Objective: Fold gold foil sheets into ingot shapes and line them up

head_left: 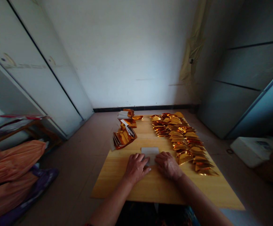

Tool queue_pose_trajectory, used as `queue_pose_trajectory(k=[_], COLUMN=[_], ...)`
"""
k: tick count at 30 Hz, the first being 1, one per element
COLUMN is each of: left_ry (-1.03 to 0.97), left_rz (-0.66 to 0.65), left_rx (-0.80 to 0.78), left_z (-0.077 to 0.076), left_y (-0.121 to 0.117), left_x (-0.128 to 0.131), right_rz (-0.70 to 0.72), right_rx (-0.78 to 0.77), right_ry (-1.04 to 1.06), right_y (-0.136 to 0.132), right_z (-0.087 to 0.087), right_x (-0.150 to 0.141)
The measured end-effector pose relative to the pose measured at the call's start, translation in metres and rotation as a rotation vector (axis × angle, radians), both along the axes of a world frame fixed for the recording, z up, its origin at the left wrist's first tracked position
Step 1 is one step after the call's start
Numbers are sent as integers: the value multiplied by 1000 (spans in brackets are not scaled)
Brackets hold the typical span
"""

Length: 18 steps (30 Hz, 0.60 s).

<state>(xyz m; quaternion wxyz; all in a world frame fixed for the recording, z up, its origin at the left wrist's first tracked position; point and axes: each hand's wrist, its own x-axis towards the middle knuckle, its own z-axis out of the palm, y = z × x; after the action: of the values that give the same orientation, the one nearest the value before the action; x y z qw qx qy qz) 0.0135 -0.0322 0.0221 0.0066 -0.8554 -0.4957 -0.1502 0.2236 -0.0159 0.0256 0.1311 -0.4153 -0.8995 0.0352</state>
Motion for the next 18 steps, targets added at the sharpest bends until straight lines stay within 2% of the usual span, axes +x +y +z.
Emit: queue_pose_trajectory(k=[2, 6, 9, 13, 18], left_ry=[18, 22, 1, -36, -60], left_rz=[18, 17, -3, -29, -41], left_rx=[1, -8, -10, 8, 8], left_z=[0, 1, -3, -10, -13], left_y=[0, 2, 5, 6, 9], left_x=[2, 1, -1, -5, -7], right_rz=[-48, -251, -409, -418, -380], right_rx=[-21, -14, -106, -196, -237], right_ry=[2, 22, -35, -84, -20], right_y=[5, 24, 40, 54, 66], right_z=[4, 10, 14, 16, 18], right_x=[-3, -12, -21, -32, -37])
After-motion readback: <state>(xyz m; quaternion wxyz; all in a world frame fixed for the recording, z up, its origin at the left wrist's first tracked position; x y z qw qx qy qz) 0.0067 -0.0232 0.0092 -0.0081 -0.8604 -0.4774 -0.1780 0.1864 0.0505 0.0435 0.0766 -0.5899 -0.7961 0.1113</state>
